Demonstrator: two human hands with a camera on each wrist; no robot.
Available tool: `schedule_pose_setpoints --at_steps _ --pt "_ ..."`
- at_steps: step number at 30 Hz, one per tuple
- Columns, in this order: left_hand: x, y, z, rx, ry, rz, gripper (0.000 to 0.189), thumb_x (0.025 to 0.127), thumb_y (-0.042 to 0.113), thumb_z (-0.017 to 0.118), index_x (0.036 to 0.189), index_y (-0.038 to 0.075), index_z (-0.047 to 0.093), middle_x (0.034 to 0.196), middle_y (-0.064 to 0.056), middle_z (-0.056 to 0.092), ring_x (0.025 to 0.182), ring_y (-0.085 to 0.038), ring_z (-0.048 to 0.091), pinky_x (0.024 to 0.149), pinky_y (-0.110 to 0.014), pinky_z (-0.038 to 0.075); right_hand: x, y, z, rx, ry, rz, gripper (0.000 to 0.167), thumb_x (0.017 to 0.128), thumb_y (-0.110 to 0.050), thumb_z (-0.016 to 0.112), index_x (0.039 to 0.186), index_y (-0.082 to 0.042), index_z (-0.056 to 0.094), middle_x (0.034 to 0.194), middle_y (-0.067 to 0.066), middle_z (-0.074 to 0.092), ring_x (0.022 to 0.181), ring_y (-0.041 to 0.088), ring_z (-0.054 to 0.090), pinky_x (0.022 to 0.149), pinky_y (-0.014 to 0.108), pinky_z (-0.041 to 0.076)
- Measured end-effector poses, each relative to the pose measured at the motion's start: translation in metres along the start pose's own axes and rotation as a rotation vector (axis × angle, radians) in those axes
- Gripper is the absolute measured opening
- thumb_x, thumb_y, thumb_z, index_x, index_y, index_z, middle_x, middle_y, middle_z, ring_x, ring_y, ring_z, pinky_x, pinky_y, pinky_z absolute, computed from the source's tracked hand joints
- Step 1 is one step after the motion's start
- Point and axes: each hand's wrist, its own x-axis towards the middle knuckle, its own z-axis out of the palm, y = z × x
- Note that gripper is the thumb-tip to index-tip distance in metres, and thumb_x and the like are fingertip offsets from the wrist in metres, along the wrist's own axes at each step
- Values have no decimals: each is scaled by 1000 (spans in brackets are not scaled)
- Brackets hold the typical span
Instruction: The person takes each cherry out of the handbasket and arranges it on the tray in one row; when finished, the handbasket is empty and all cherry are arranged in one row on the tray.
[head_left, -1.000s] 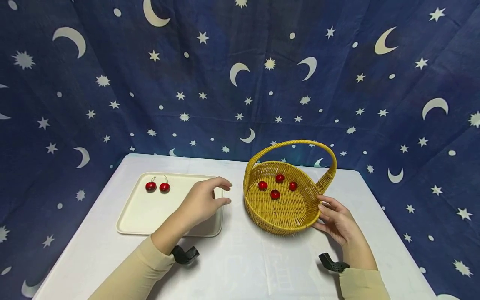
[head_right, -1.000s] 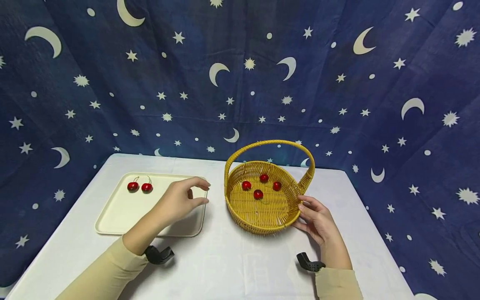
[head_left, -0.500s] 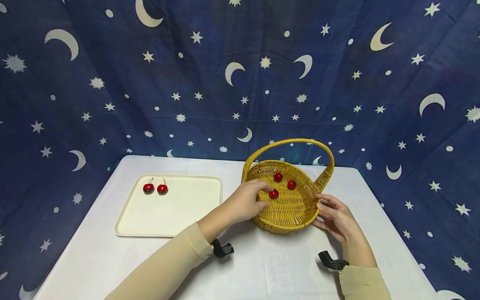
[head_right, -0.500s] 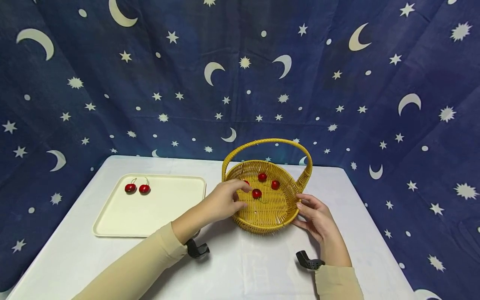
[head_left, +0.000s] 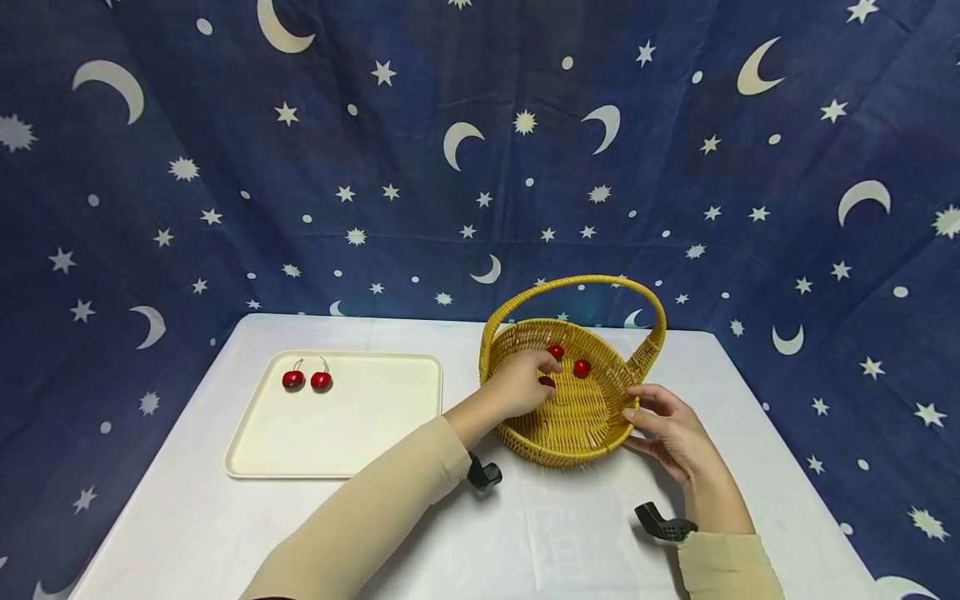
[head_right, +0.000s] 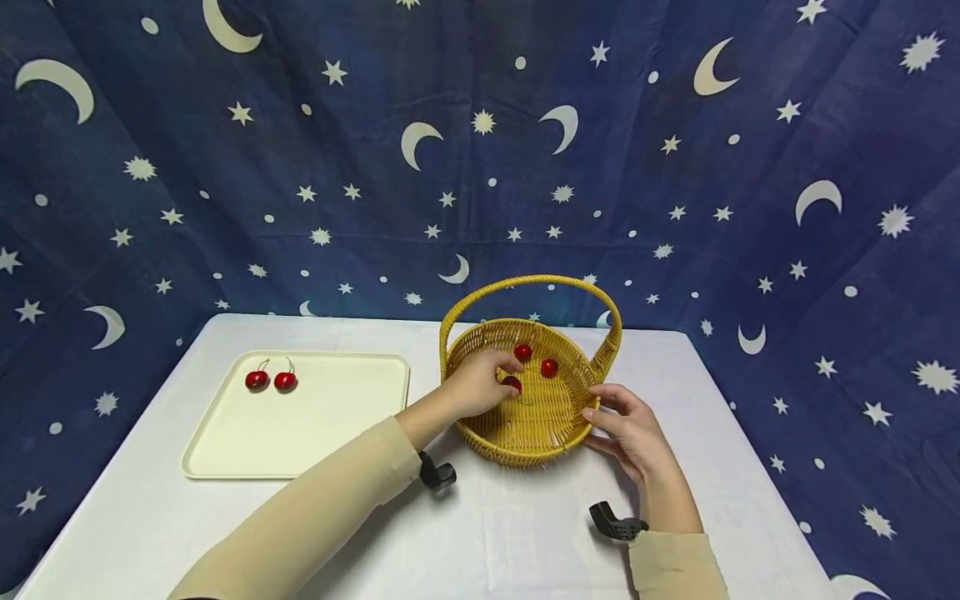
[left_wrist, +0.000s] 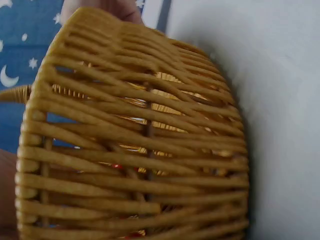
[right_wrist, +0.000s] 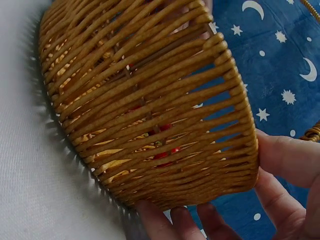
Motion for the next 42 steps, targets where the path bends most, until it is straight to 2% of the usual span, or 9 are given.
schedule_pose_setpoints --at_steps 6,11,15,20,22,27,31,36,42 --pt "11 -2 4 -52 1 -184 35 98 0 70 130 15 75 137 -10 69 113 -22 64 79 -31 53 -1 0 2 -49 -2 -30 35 99 -4 75 132 -14 67 134 3 54 112 17 69 88 42 66" --pt "19 -4 7 -19 -39 -234 44 90 -6 71 128 15 78 126 -8 73 95 -18 59 69 -25 45 -1 -1 3 -72 33 -35 33 98 -3 75 130 -13 69 125 0 58 106 11 69 86 36 65" --pt "21 -8 10 39 -71 -248 37 86 -2 82 119 16 81 116 -4 75 92 -17 60 75 -26 49 -1 -2 5 -71 38 -30 33 98 -2 74 128 -13 70 122 -2 58 104 10 68 86 33 65" --pt "21 -8 11 107 -106 -205 24 88 10 88 109 18 81 122 -4 75 97 -16 59 88 -29 50 -1 -2 5 -80 36 -31 35 98 -2 73 132 -10 67 122 -1 57 103 10 67 86 33 65" --pt "21 -8 11 114 -119 -166 23 89 13 88 111 18 81 119 -3 75 94 -15 59 86 -29 50 0 -2 5 -87 36 -30 36 98 -2 74 133 -9 66 123 -1 56 103 10 67 86 33 65" --pt "20 -3 11 37 -111 -53 25 93 15 85 117 20 78 112 -1 73 95 -14 61 83 -29 50 -1 -2 4 -100 44 -23 36 99 -4 73 134 -10 66 122 -1 55 103 11 66 86 35 65" --pt "13 3 8 -8 -102 11 24 94 15 85 115 20 74 111 1 70 100 -13 62 87 -29 51 -1 -2 4 -100 48 -22 34 100 -4 73 132 -12 66 121 0 56 101 11 66 85 35 65" --pt "-2 14 -2 -2 -105 89 25 95 16 83 116 20 70 116 3 69 110 -13 63 100 -30 53 -2 -2 4 -104 43 -21 34 100 -5 73 132 -12 66 119 1 56 100 12 67 84 36 65" --pt "-34 21 -23 -24 -67 184 31 96 17 82 125 21 72 125 4 71 120 -14 63 108 -35 52 -1 -3 6 -111 41 -11 35 100 -6 73 133 -13 65 118 1 55 101 14 67 84 36 65"
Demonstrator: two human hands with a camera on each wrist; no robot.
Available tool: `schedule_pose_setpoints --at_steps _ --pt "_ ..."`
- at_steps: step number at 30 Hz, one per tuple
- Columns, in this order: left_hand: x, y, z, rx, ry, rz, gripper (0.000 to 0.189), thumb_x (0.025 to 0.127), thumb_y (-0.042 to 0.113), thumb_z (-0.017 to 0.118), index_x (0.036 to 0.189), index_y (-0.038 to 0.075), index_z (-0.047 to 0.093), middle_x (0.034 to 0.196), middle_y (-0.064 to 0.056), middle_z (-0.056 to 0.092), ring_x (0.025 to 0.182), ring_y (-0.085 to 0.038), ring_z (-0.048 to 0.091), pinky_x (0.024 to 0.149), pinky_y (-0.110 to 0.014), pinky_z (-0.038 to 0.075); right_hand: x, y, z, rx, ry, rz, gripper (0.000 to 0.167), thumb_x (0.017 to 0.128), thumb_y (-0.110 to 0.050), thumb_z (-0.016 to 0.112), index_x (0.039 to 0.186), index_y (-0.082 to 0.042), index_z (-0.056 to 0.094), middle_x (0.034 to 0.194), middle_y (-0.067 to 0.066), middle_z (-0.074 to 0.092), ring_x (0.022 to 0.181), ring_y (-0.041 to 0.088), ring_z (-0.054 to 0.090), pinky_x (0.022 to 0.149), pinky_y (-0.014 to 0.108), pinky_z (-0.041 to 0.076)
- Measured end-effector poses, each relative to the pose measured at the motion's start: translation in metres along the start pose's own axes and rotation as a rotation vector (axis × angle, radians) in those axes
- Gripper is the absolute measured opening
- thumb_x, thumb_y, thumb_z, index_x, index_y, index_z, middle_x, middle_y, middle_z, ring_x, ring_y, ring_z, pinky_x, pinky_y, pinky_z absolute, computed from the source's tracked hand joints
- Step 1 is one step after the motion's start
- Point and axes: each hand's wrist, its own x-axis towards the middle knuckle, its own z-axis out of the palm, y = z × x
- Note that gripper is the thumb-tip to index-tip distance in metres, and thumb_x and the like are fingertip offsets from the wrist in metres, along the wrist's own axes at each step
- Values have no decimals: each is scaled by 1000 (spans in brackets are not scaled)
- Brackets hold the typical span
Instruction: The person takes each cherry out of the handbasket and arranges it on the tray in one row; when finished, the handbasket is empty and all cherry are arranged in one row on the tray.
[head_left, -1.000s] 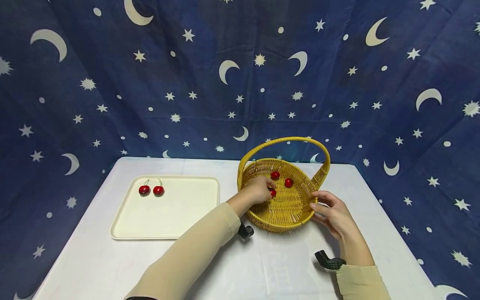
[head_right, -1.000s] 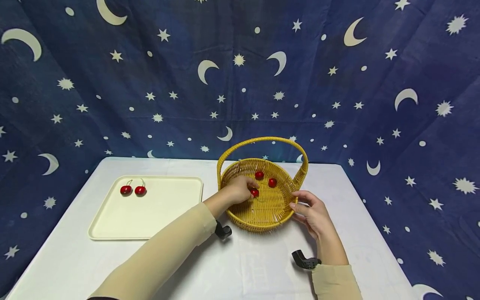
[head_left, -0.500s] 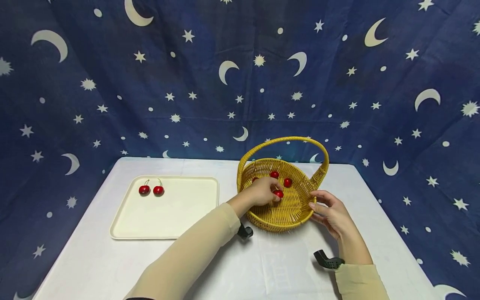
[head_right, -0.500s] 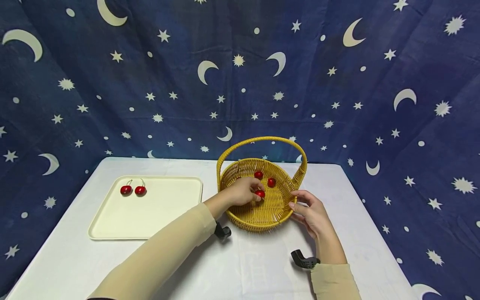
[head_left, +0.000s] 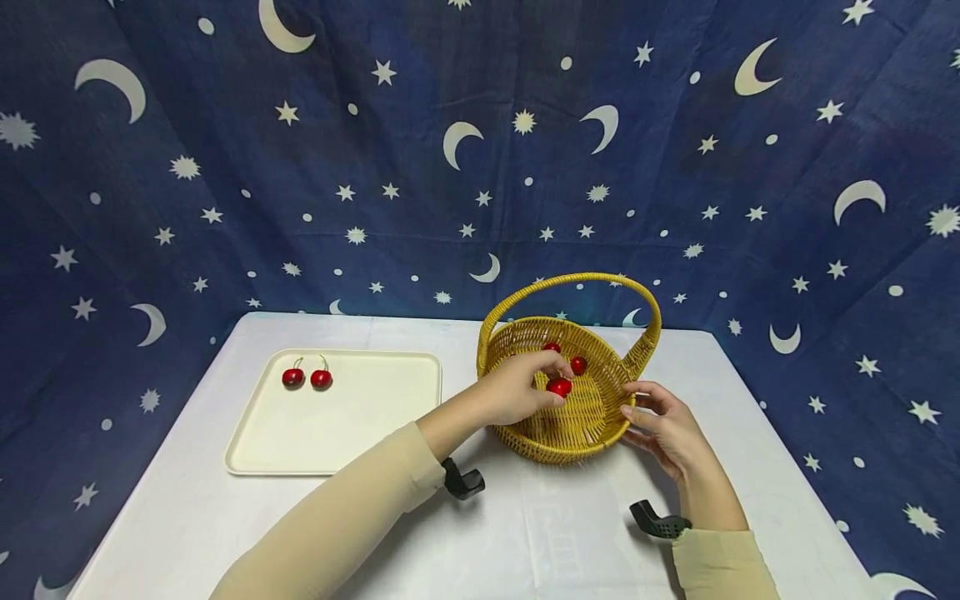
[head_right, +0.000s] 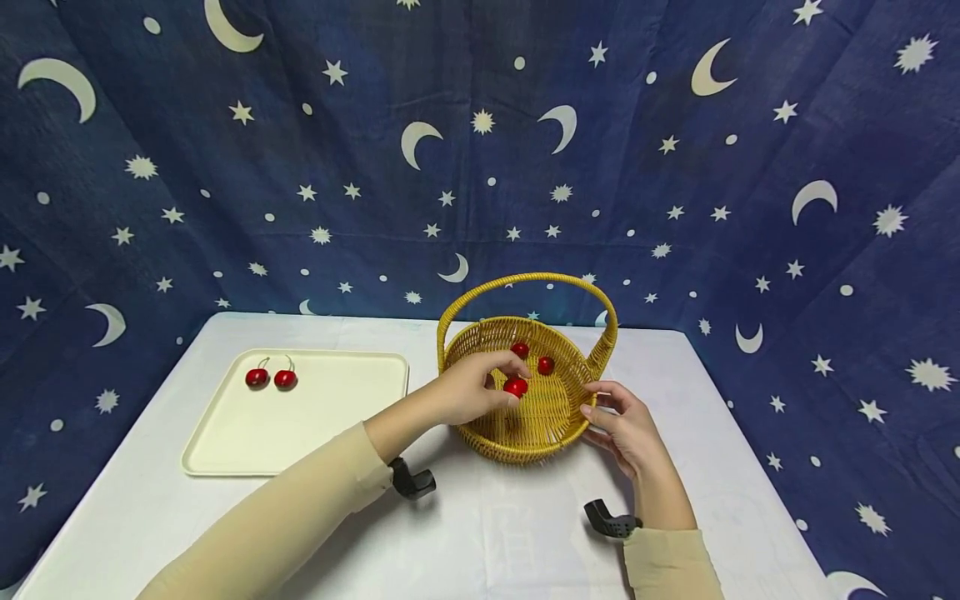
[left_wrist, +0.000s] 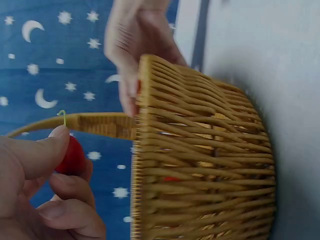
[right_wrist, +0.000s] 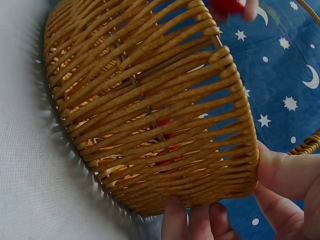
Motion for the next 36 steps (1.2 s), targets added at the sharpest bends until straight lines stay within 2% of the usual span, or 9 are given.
schedule_pose_setpoints --at_steps 4,8,12,15,19,23,26,31,36 --pt "-24 1 -14 -47 40 41 33 94 14 84 124 23 76 126 4 73 111 -14 62 98 -33 52 0 0 -1 2 -1 -4 35 100 -7 74 133 -14 65 118 2 55 100 14 67 83 36 65" --pt "-50 -5 -31 -91 105 49 32 89 13 89 116 24 77 114 6 73 89 -14 59 78 -27 50 -1 1 0 2 -1 -1 35 100 -7 74 133 -14 65 118 2 55 101 14 67 84 36 65" --pt "-78 -22 -46 -53 214 39 33 84 17 94 110 25 76 101 8 70 73 -14 54 67 -26 46 0 1 1 6 -2 8 36 100 -6 74 134 -15 66 120 2 54 104 16 66 85 37 65" --pt "-98 -43 -56 22 290 18 34 81 21 96 107 24 74 96 10 71 72 -13 55 66 -26 47 0 2 1 3 -1 12 36 100 -6 73 134 -15 65 120 2 54 105 17 66 86 37 65" --pt "-122 -82 -72 156 368 -69 36 80 24 96 109 23 73 96 9 72 71 -12 54 68 -27 47 1 3 2 6 1 19 36 101 -8 74 134 -17 65 121 2 54 104 17 66 86 37 65" --pt "-143 -118 -90 251 452 -202 37 81 26 96 109 19 74 96 5 75 70 -15 54 68 -30 45 2 3 2 22 1 27 37 101 -10 75 136 -17 65 122 2 53 106 17 66 88 38 65" --pt "-154 -137 -102 307 482 -299 35 81 28 95 107 19 73 94 2 78 75 -18 60 70 -34 45 2 4 2 27 4 23 38 101 -11 75 137 -17 64 121 2 54 106 18 66 88 38 65" --pt "-165 -154 -110 394 435 -409 40 82 37 94 107 16 71 91 -2 77 82 -23 68 71 -39 49 1 4 1 25 8 18 38 101 -10 74 137 -16 64 120 2 55 106 18 67 87 38 66" --pt "-171 -159 -110 439 396 -454 43 78 43 96 102 17 72 86 0 69 78 -21 62 69 -40 48 1 3 2 27 -6 12 37 102 -9 73 137 -15 64 122 3 54 106 17 67 88 39 65"
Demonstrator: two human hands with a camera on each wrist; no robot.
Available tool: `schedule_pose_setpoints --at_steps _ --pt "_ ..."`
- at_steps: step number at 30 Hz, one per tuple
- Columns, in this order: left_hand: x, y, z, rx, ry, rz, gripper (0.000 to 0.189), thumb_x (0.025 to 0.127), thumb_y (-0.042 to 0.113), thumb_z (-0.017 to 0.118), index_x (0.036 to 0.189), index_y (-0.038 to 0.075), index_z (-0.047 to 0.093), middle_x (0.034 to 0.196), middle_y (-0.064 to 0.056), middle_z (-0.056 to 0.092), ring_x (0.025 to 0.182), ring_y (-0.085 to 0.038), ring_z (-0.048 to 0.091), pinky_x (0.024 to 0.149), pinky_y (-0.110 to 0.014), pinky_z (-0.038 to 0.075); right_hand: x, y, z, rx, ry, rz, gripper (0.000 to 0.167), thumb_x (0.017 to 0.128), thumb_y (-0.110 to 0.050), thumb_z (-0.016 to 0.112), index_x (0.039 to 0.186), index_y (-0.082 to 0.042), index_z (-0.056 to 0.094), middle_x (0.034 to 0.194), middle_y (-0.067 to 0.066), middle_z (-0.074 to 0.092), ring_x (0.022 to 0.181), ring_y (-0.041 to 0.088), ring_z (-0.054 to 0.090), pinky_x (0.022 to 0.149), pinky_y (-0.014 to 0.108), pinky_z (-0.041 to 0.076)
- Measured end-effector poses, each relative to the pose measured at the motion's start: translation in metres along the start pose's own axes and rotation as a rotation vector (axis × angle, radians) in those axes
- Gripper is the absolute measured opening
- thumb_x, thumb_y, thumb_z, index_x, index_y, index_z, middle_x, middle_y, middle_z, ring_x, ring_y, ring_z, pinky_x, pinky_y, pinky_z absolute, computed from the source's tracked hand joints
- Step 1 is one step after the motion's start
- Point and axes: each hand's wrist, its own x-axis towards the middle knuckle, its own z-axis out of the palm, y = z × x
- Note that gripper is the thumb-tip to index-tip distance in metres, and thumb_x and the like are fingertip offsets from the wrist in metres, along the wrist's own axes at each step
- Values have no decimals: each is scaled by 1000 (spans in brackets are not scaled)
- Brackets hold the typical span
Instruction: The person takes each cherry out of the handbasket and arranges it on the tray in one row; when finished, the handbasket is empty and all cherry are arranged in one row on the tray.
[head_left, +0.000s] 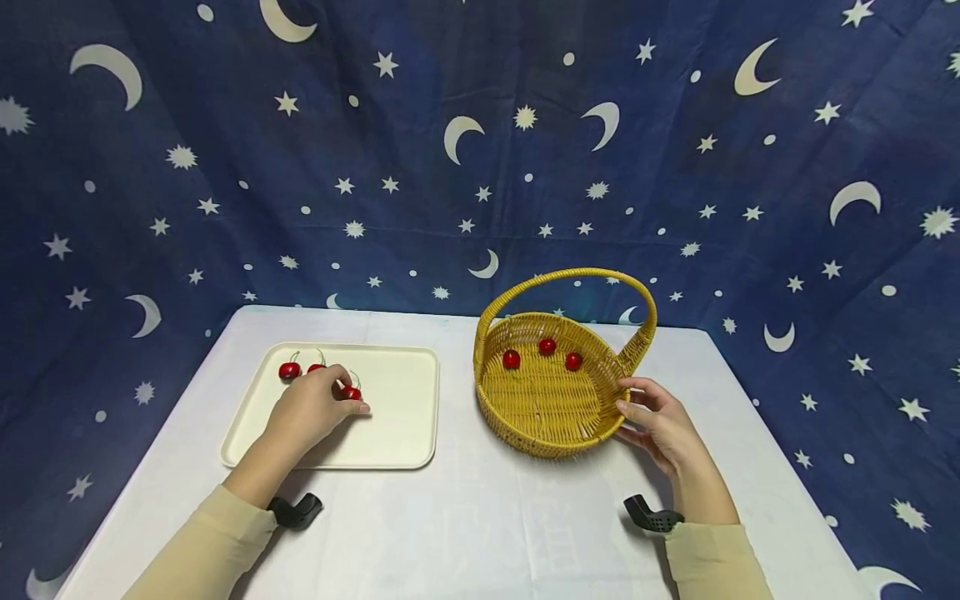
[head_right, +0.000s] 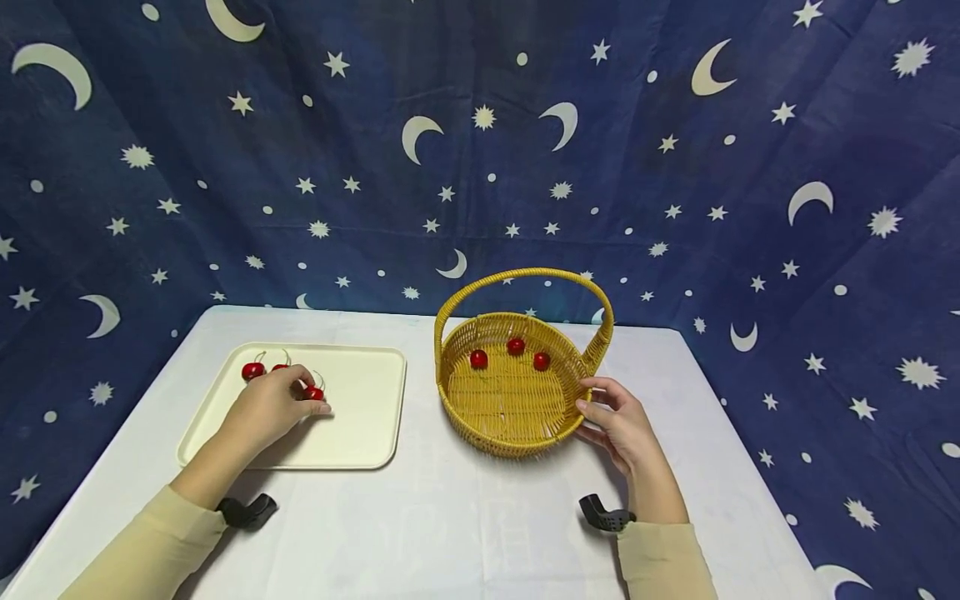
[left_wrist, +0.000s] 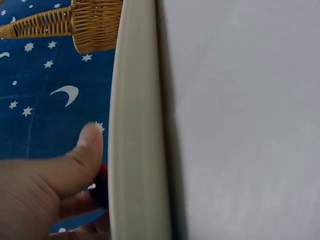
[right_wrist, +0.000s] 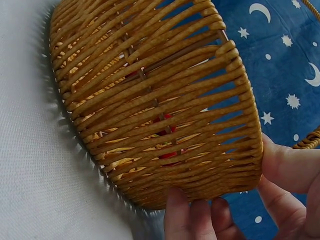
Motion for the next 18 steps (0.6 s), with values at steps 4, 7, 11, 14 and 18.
schedule_pose_setpoints --at_steps 4,7,11,14,18 --pt "-2 -1 -5 11 -7 44 44 77 34 97 110 14 75 96 -6 72 88 -26 66 78 -50 53 0 -1 2 -13 0 4 37 103 -8 72 138 -15 63 123 4 53 107 18 66 87 38 65" --pt "-2 0 -7 14 -27 77 37 79 22 95 111 14 78 105 -10 74 95 -30 68 84 -54 55 1 -2 2 -18 1 9 37 103 -8 71 138 -15 63 123 4 53 107 19 66 88 39 65" --pt "2 1 -9 13 -43 93 27 82 14 92 106 15 80 107 -9 75 92 -27 67 82 -50 55 2 -3 1 -11 -3 3 36 102 -9 72 137 -15 63 122 4 52 106 18 66 88 39 66" --pt "9 -2 -11 0 -1 89 29 82 14 93 107 14 78 101 -9 74 88 -25 64 79 -44 51 2 -4 0 -3 -13 -4 37 102 -10 73 138 -14 62 123 5 51 106 18 66 88 39 65" --pt "19 -4 -14 -10 39 77 32 82 17 93 109 13 77 101 -10 72 87 -28 63 78 -43 46 1 -2 0 1 -11 -1 38 102 -9 72 138 -13 62 123 5 52 106 19 67 88 39 66"
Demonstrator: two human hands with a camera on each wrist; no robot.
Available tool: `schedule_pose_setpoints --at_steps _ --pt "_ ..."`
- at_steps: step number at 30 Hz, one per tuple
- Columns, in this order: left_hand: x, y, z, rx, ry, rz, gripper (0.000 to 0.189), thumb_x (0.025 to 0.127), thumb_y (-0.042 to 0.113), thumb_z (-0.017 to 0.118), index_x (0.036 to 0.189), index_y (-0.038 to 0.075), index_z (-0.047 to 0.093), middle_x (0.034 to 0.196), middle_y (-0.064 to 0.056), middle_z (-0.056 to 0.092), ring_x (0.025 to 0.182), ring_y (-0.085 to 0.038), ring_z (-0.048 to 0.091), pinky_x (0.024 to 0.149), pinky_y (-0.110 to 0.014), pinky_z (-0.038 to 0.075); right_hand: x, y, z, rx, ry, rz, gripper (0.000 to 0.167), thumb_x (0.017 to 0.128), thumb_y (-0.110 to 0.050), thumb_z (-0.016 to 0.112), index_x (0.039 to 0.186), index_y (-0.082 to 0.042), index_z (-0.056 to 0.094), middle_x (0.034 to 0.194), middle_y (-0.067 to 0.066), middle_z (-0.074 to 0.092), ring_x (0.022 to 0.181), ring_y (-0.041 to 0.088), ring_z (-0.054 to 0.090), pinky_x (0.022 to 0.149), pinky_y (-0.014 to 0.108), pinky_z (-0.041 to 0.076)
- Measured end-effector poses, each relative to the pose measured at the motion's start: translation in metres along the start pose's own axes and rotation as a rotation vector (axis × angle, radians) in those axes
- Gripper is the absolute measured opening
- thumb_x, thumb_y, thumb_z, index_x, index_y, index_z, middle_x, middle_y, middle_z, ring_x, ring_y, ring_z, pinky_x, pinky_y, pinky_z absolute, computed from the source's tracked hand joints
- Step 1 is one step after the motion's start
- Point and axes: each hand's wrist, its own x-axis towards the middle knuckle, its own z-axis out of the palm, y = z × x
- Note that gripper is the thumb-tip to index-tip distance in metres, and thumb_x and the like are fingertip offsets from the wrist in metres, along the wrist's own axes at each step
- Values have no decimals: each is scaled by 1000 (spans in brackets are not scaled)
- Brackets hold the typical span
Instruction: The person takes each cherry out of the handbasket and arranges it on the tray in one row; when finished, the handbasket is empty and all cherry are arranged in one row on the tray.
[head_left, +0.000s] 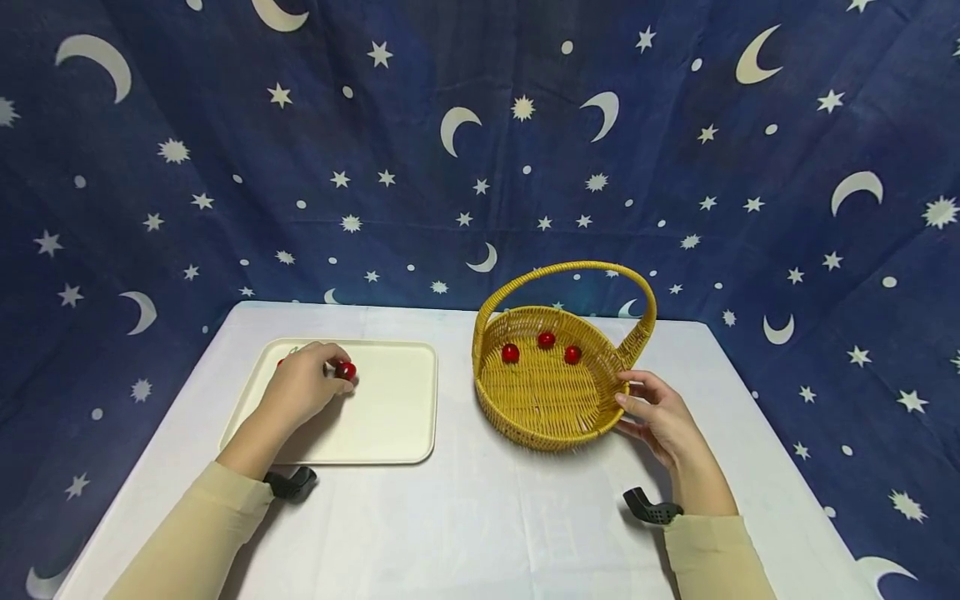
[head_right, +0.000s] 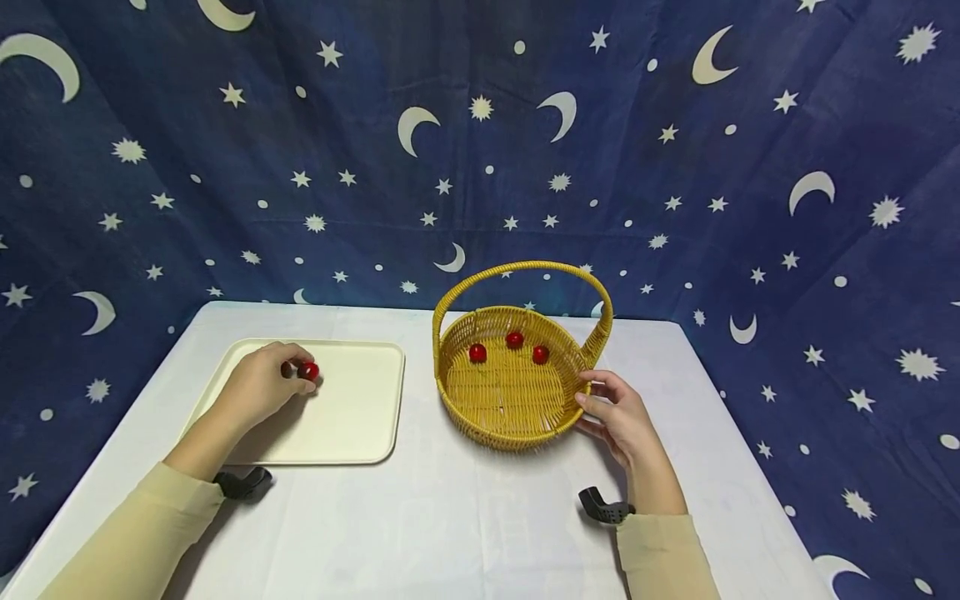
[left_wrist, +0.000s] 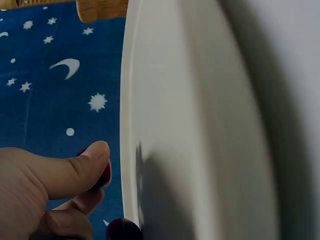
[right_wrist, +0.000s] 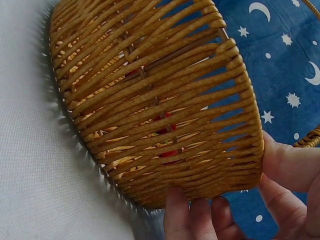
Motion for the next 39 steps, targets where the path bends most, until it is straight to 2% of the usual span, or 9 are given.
schedule_pose_setpoints --at_steps 6,11,14,23,32,39 --pt "10 -2 2 24 -18 -17 33 82 22 94 110 14 77 107 -12 73 94 -37 66 81 -51 49 -1 1 1 6 12 7 36 102 -7 71 137 -15 63 121 4 52 107 19 67 87 39 66" --pt "11 -4 5 40 -32 -28 35 82 22 94 112 13 79 114 -16 74 101 -41 67 84 -56 51 -2 1 3 9 24 8 37 103 -8 72 137 -16 63 121 3 52 108 19 67 87 38 66" --pt "11 -6 6 40 -40 -35 37 82 22 93 114 12 79 116 -17 73 101 -40 68 85 -56 52 -3 1 3 8 27 12 37 103 -9 72 138 -17 63 121 2 52 108 19 67 87 38 66" --pt "10 -8 3 38 -39 -31 43 83 23 93 121 10 78 107 -14 72 94 -37 64 82 -53 48 -3 0 3 4 24 7 37 103 -8 71 139 -15 62 118 1 52 108 20 67 87 38 66" --pt "11 -9 2 28 -13 -10 40 82 14 92 120 9 78 102 -14 72 88 -33 66 78 -50 50 -3 2 1 12 13 -5 37 103 -8 71 139 -15 62 120 3 53 107 19 68 87 38 66" --pt "9 -7 0 25 -9 -16 40 85 15 90 122 11 78 108 -14 74 92 -32 68 78 -50 51 -2 6 -1 27 -5 -26 37 103 -11 73 138 -14 62 117 1 54 103 18 69 86 38 66"
